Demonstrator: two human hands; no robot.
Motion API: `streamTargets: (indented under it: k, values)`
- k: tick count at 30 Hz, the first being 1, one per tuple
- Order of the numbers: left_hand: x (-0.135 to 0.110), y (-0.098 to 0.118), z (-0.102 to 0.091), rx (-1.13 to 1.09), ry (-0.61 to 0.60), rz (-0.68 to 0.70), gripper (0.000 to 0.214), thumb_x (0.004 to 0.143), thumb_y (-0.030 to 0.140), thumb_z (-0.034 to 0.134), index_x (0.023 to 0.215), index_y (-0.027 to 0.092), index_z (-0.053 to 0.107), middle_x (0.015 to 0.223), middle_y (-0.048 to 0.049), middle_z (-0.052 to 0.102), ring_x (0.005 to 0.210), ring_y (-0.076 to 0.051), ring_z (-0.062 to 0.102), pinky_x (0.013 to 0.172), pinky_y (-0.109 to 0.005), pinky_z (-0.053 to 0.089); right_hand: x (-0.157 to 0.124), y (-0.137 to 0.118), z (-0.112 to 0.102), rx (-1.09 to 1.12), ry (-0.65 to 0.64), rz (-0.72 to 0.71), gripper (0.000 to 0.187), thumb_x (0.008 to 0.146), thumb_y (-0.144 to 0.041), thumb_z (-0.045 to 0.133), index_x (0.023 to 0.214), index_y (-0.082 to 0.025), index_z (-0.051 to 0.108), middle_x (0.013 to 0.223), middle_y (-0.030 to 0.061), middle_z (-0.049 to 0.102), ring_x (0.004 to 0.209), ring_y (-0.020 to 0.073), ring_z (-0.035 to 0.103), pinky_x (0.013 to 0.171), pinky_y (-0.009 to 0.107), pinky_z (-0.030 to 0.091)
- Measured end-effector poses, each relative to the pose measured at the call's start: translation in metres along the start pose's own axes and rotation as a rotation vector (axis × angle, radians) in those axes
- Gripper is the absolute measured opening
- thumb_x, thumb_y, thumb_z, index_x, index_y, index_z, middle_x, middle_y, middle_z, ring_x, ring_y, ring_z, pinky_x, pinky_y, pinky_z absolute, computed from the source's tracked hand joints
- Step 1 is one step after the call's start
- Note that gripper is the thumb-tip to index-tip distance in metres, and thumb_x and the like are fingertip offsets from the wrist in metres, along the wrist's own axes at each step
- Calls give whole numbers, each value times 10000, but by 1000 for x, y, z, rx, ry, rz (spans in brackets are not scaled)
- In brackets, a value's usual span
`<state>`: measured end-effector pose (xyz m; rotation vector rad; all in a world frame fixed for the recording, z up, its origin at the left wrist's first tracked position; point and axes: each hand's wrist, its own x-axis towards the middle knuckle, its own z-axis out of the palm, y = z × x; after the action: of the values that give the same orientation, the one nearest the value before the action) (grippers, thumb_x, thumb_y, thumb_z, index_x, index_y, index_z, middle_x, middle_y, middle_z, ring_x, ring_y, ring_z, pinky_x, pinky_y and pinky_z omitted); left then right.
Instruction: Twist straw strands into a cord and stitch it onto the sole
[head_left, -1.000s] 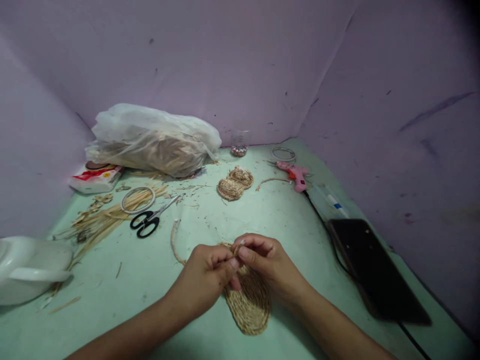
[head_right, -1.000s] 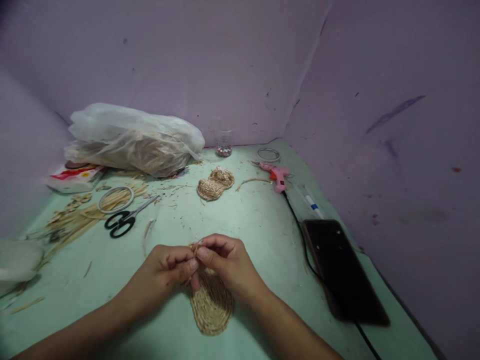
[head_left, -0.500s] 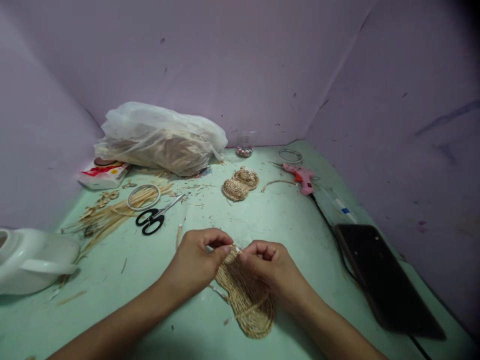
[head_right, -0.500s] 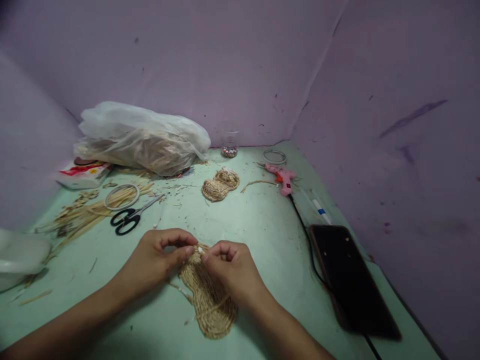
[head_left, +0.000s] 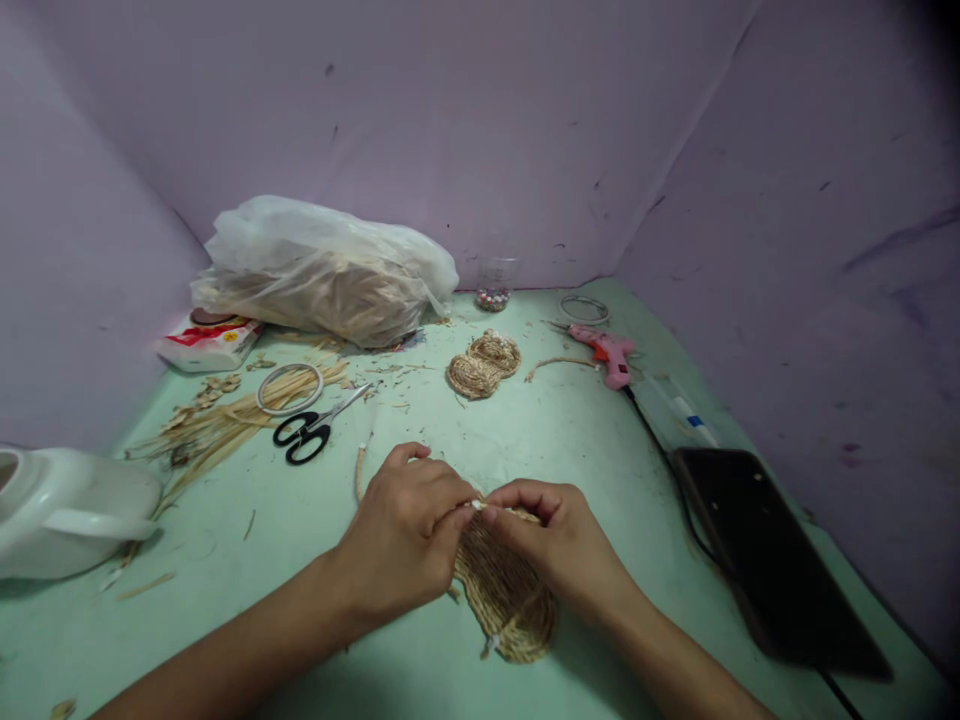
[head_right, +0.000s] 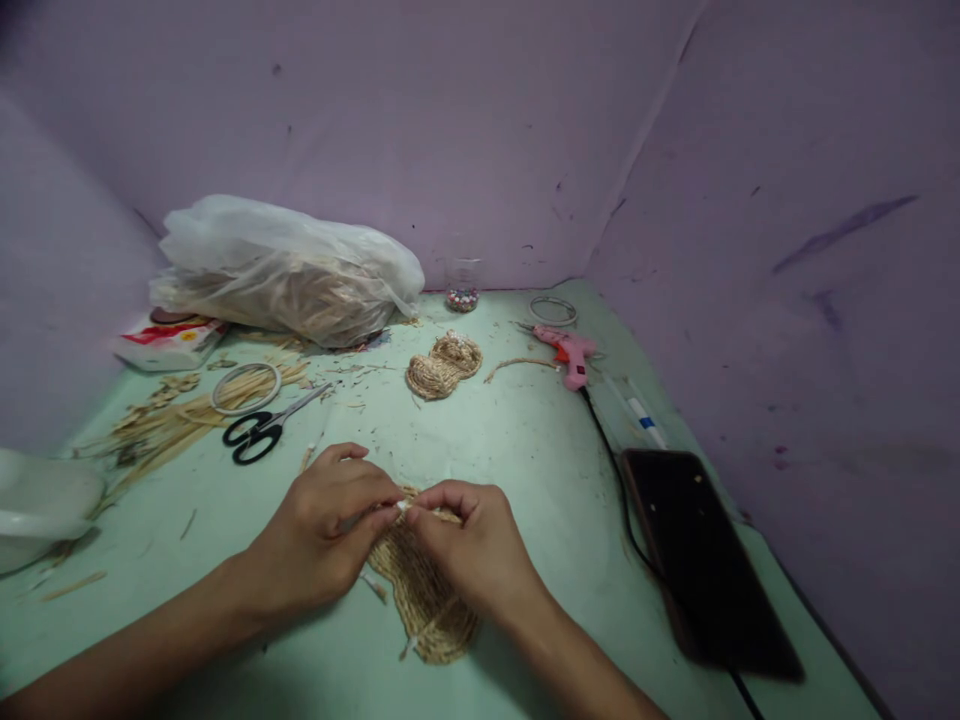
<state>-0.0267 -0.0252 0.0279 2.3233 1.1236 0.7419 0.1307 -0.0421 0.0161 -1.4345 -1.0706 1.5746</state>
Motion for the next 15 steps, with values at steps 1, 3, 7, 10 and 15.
streamTargets:
  k: [1, 3, 7, 10, 15]
  values:
    - [0, 1, 1, -46, 12, -55, 157, 715, 136, 494, 744, 173, 643, 657, -23, 635, 640, -138, 548, 841, -390, 351, -1, -1, 0, 2, 5, -17, 165, 592, -283, 656, 615, -121, 638, 505, -24, 526, 467, 70, 402, 463, 208, 308]
    - [1, 3, 3, -210, 32, -267, 132, 695, 164, 529, 754, 155, 646, 671, -35, 640, 651, -150, 557, 750, -348, 407, -3, -2, 0, 22, 25, -56, 166, 611, -285, 659, 638, -123, 637, 521, -26, 534, 484, 69, 415, 473, 201, 318]
    - [5, 8, 6, -684, -13, -654, 134, 635, 205, 605, 727, 117, 645, 641, -39, 624, 603, -139, 544, 579, -256, 424, -2, 7, 1, 218, 11, -41, 202, 644, -324, 665, 632, -129, 613, 497, -41, 502, 452, 47, 392, 441, 176, 303]
    - [5, 8, 9, -867, 6, -677, 121, 603, 187, 635, 690, 102, 643, 634, -36, 606, 610, -138, 545, 602, -260, 432, -1, 14, 5, 391, -76, 57, 246, 615, -340, 695, 580, -123, 585, 456, -52, 469, 384, 27, 353, 385, 163, 265]
    - [4, 6, 11, -1066, 29, -636, 111, 613, 204, 642, 633, 103, 601, 666, -25, 574, 513, -131, 553, 522, -276, 450, -4, 15, 12, 522, -186, 182, 274, 607, -355, 706, 594, -109, 585, 531, -13, 546, 398, 32, 442, 419, 164, 346]
